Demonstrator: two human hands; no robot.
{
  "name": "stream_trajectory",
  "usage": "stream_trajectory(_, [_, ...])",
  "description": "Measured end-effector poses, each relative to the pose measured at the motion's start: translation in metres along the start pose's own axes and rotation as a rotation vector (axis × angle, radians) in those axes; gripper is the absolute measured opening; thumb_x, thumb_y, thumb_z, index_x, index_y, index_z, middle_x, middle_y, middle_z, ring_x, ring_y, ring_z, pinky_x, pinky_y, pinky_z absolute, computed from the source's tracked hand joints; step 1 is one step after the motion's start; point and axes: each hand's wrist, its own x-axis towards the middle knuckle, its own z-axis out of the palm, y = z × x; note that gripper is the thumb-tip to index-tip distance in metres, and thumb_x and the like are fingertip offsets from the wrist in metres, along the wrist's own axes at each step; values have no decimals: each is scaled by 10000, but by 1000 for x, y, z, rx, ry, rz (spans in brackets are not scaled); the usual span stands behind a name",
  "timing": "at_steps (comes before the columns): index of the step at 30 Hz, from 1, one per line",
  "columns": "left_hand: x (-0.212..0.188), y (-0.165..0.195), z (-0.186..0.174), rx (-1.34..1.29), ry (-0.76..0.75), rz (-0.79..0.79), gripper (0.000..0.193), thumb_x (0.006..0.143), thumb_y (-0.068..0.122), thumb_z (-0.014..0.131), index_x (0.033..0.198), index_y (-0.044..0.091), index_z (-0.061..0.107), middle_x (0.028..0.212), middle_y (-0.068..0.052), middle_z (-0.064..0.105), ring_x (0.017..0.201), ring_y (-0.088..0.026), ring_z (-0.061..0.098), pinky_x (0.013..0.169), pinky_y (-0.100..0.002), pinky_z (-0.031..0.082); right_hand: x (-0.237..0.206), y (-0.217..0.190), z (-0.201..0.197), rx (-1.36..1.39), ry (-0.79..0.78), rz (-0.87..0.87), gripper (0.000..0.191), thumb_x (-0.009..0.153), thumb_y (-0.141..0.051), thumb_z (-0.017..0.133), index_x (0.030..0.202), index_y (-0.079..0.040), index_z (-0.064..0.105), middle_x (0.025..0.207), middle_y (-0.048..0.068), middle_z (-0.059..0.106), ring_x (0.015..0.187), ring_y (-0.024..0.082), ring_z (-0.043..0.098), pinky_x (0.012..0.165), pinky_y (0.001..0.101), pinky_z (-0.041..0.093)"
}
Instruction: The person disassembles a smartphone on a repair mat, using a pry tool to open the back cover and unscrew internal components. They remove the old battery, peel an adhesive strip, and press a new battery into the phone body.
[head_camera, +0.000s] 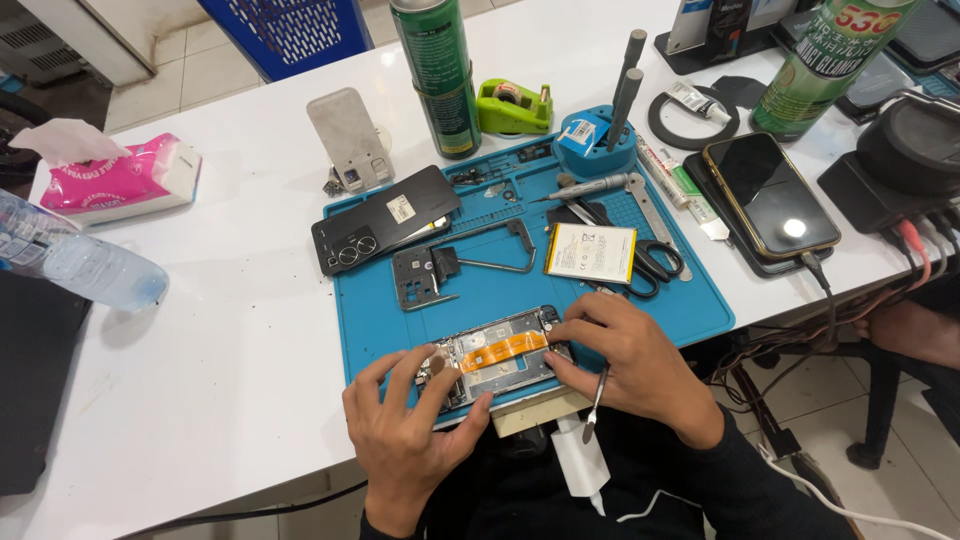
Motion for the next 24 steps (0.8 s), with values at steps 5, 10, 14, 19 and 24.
stream_trajectory(5, [1,1,0,5,-5,0,347,768,481,812,880,154,781,1115,-7,705,1090,-266,583,890,-423,446,-1,1,1,-4,0,-4,218,781,-199,817,941,-62,762,898,68,671,804,215,655,650,333,529])
stream_trajectory(10, [1,2,-1,-2,-20,-4,338,780,475,809,879,153,783,1106,-1,704,1087,-269,580,885,-422,454,-1,2,0,9,-3,4,201,785,-192,818,932,-65,770,898,65,678,796,206,659,638,324,531])
stream_trajectory(14, [1,3,0,1,-4,3,353,779,478,809,890,143,782,1114,-17,703,1084,-269,578,870,-424,457,-1,1,-1,20,-5,6,193,782,-181,818,927,-63,772,892,62,685,794,207,665,638,324,532])
stream_trajectory(19, [2,3,0,7,-11,9,342,767,466,816,879,146,773,1106,-20,701,1079,-282,581,870,-430,459,4,-5,-8,-20,43,-29,231,781,-180,822,969,-59,763,933,77,685,822,225,675,670,328,541])
stream_trajectory(24, [4,7,-2,-16,-18,-11,344,778,459,819,911,146,766,1105,-3,702,1088,-252,592,877,-419,463,12,-7,-40,-222,117,100,379,801,-192,814,1149,-56,757,1040,109,703,824,267,679,715,365,539])
